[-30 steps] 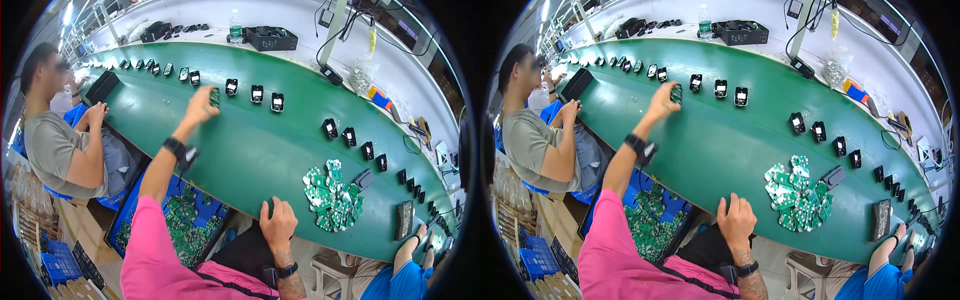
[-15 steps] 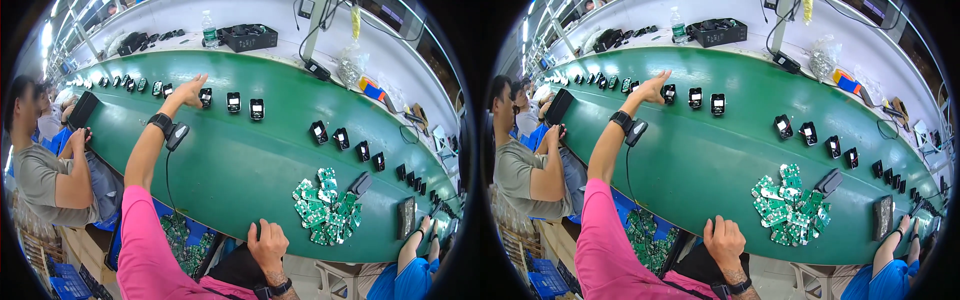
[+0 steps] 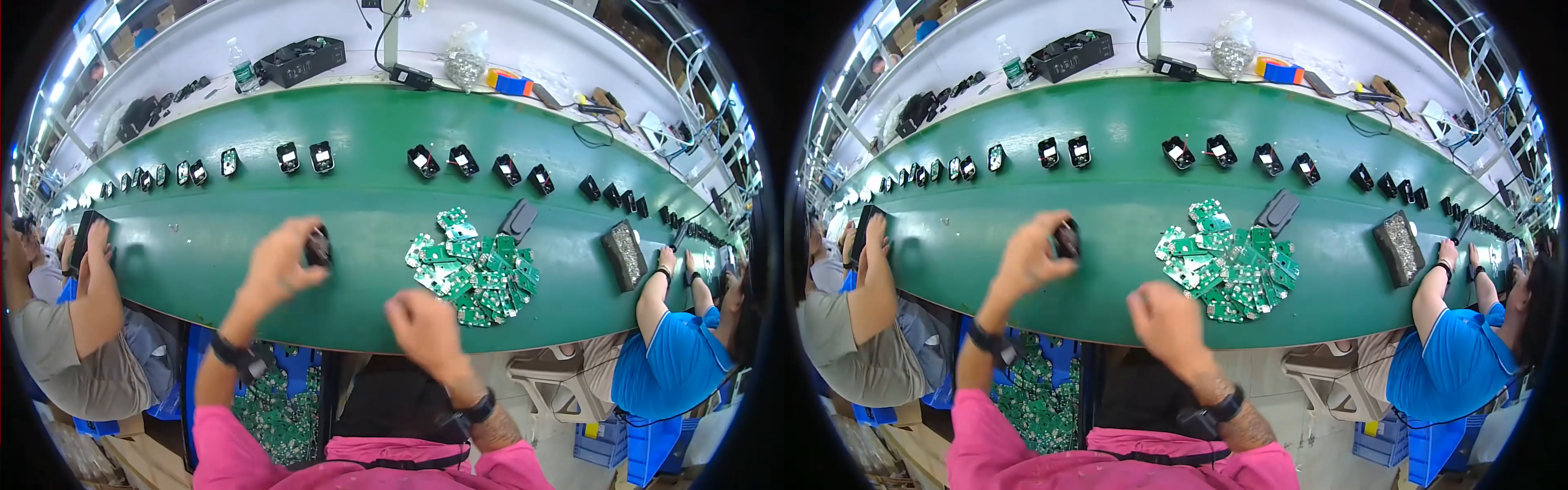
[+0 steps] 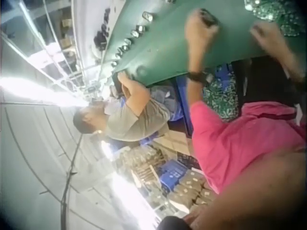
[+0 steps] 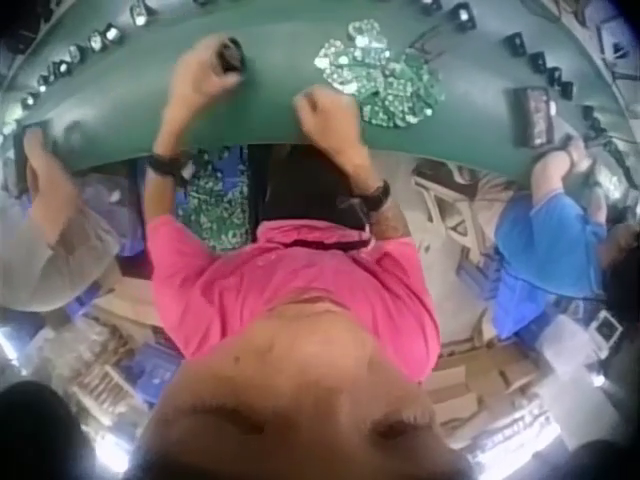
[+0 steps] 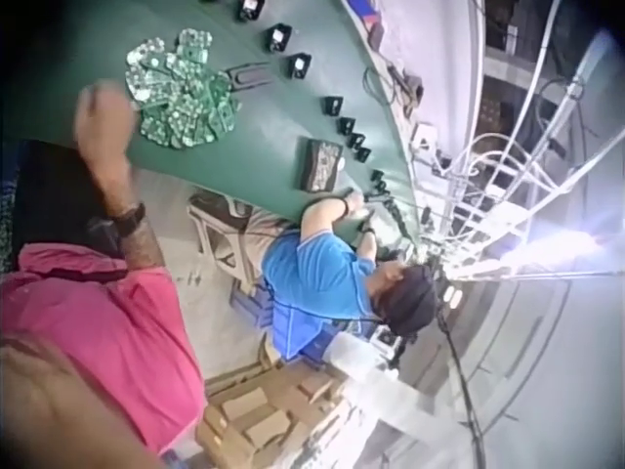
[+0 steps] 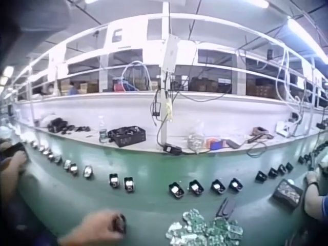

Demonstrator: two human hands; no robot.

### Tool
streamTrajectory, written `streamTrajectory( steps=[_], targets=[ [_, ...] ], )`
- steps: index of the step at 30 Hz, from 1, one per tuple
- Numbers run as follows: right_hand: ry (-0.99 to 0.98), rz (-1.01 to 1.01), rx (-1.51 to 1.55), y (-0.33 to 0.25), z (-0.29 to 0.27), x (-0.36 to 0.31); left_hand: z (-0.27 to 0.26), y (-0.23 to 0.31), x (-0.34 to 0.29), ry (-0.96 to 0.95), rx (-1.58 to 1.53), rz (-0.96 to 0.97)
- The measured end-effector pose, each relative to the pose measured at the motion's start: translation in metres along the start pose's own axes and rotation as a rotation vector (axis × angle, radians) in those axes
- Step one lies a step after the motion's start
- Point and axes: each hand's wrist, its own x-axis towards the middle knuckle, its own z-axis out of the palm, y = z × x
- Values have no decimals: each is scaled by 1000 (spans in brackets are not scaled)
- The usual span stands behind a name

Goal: The person picks up a circuit board and a black plastic housing, fits the board into the housing by hand, and places the assembled unit onto the green workbench.

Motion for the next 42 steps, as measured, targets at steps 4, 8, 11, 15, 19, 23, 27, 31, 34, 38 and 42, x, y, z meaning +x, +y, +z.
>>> streamTrajectory(
  steps=[4, 8, 11, 15, 19, 23, 27, 31, 34, 38, 42],
  targets=[
    [179, 88, -412, 55, -52, 82, 44, 65, -55, -36, -123, 67],
    [-95, 420, -644, 91, -80, 117, 81, 96, -53, -68, -303, 145],
    [-261, 439, -563, 87, -44, 137, 79, 80, -75, 19, -214, 157],
    [12, 288, -482, 91, -11, 134, 96, 74, -92, 262, -330, 14],
    [167, 55, -462, 83, -38, 112, 102, 66, -114, 419, -385, -70],
    [-45, 391, 499, 33, -114, 63, 108, 98, -91, 352, -530, -95],
    [-76, 632, 890, 8, -65, 16, 110, 86, -96, 407, -576, -162],
    [-101, 775, 982, 3, -30, 5, 105, 87, -104, 549, -474, -198],
    [-74, 806, 1080, 12, -27, 5, 110, 97, -97, 515, -414, -160],
    [-126, 776, 981, 11, -23, -2, 121, 99, -76, 505, -300, -45],
    [-131, 766, 952, 16, -19, -9, 126, 98, -73, 449, -755, -202]
  ],
)
